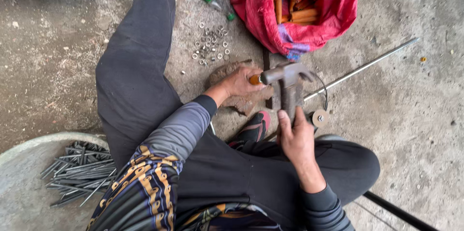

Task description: The person sits on the ground and repeatedly picks up orange cylindrical objects, inserts metal rods into them, and hammers metal washers onto the rods. Finished assemblies are placed into a green basin.

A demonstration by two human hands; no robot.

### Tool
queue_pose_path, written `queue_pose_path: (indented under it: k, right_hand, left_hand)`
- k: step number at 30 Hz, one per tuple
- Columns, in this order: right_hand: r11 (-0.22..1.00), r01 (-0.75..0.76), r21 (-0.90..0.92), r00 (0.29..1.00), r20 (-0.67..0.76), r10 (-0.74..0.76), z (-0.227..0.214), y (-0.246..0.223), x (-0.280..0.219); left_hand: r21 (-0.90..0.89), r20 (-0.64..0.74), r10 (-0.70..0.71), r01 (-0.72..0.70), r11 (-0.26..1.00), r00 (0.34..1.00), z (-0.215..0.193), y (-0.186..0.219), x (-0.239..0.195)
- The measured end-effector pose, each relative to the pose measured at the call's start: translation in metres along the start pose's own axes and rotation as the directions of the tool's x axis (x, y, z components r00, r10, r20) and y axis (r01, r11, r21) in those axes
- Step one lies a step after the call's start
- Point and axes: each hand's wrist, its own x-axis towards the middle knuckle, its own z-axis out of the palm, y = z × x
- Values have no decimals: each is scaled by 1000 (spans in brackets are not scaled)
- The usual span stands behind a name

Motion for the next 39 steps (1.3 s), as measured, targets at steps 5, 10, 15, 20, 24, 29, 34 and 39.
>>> queue_pose_path:
  k: [5,10,15,20,24,29,34,39]
  right_hand:
    - [944,273,-186,959,-28,-282,14,-2,10]
    - [990,-108,86,981,169,92,19,4,9]
    - [889,-175,423,985,77,157,16,16,17]
    - [706,-384,595,923,220,316,20,34,35]
    - [591,-547,593,837,363,410,36,45,40]
    - [709,-530,466,842,389,373,53,41,49]
    - [756,-507,413,846,408,344,60,30,51]
    - [818,-405,408,904,315,291,60,32,51]
  left_hand:
    - [81,8,55,-56,995,998,-5,1,3]
    - [100,-21,-72,74,992,997,-2,1,1]
    - [-402,-68,-245,199,894,967,4,18,8]
    - [-753,48,-289,225,619,956,-13,54,15]
    - [-834,69,-183,157,529,981,-26,81,8]
    - [-894,120,-132,165,417,984,-36,102,8]
    - [-944,143,-62,155,291,988,-42,101,4]
    - [-729,-60,-160,66,682,985,-35,81,7]
